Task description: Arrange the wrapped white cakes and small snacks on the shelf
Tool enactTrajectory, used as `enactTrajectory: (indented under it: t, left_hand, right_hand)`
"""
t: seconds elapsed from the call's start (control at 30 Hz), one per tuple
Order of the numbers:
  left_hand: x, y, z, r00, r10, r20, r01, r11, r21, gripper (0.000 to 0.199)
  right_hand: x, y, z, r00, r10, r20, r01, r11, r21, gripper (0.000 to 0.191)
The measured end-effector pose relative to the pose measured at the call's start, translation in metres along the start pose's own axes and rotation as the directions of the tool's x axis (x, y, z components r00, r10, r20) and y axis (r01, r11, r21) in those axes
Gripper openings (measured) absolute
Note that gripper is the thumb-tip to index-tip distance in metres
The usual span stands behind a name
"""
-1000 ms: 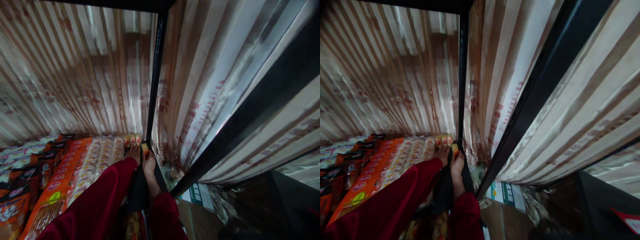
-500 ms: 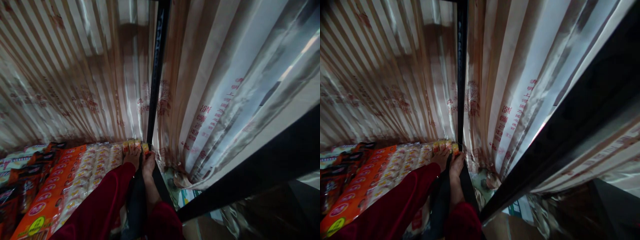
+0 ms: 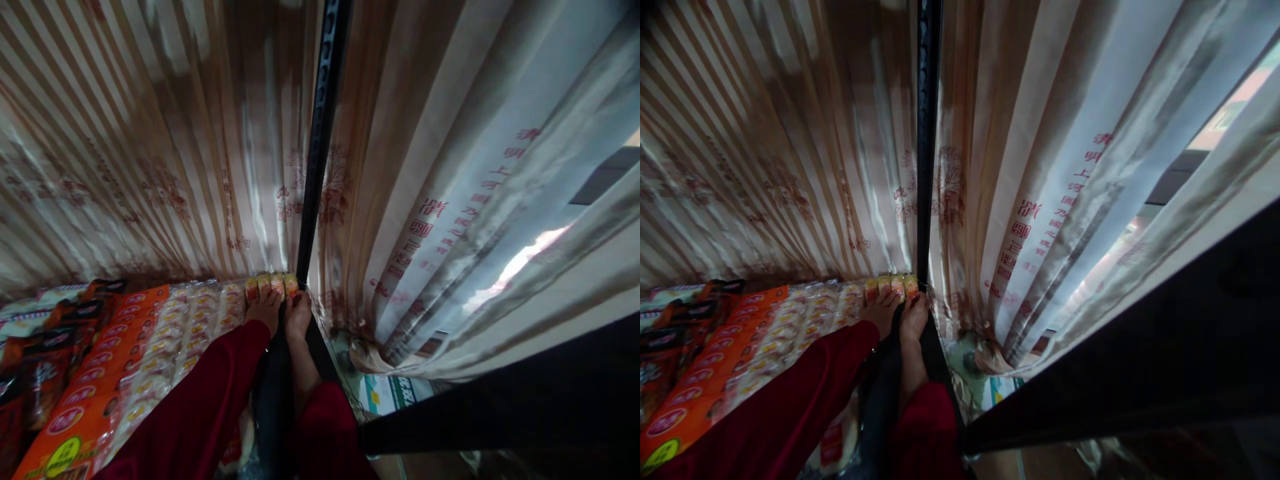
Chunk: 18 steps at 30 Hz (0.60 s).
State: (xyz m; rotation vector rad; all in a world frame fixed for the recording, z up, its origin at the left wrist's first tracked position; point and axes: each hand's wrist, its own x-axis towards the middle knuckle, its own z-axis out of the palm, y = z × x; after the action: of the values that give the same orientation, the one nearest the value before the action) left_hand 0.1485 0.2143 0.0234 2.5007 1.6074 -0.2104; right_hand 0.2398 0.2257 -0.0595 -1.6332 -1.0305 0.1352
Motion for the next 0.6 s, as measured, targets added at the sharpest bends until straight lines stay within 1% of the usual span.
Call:
enactTrajectory:
  t: [0.2, 0.3, 0.4, 0.53, 0.6]
  left_hand:
    - [0.001, -0.001, 0.001, 1.000, 0.000, 0.013, 0.000, 1.000, 0.012, 0.060]
    - [0.002, -0.001, 0.003, 1.000, -0.003, 0.031, 0.001, 0.999, 0.036, 0.060]
    - [0.003, -0.001, 0.004, 0.999, -0.011, 0.041, 0.009, 0.999, 0.037, 0.060]
    - [0.002, -0.001, 0.005, 0.999, -0.008, 0.032, 0.008, 1.000, 0.014, 0.059]
    - [0.002, -0.001, 0.006, 1.000, -0.006, 0.025, 0.006, 1.000, 0.004, 0.059]
  right_hand:
    - [0.002, 0.010, 0.007, 0.999, 0.009, 0.045, -0.010, 1.000, 0.007, 0.022]
    - [0.001, 0.012, 0.006, 0.998, -0.029, 0.050, 0.029, 1.000, -0.002, 0.026]
    - [-0.001, 0.010, 0.004, 0.997, -0.072, 0.030, 0.073, 0.996, -0.044, 0.029]
    - [-0.004, 0.008, 0.003, 0.998, -0.041, 0.043, 0.046, 0.990, -0.132, 0.034]
    - [-0.004, 0.008, 0.003, 0.997, -0.044, 0.060, 0.052, 0.989, -0.141, 0.035]
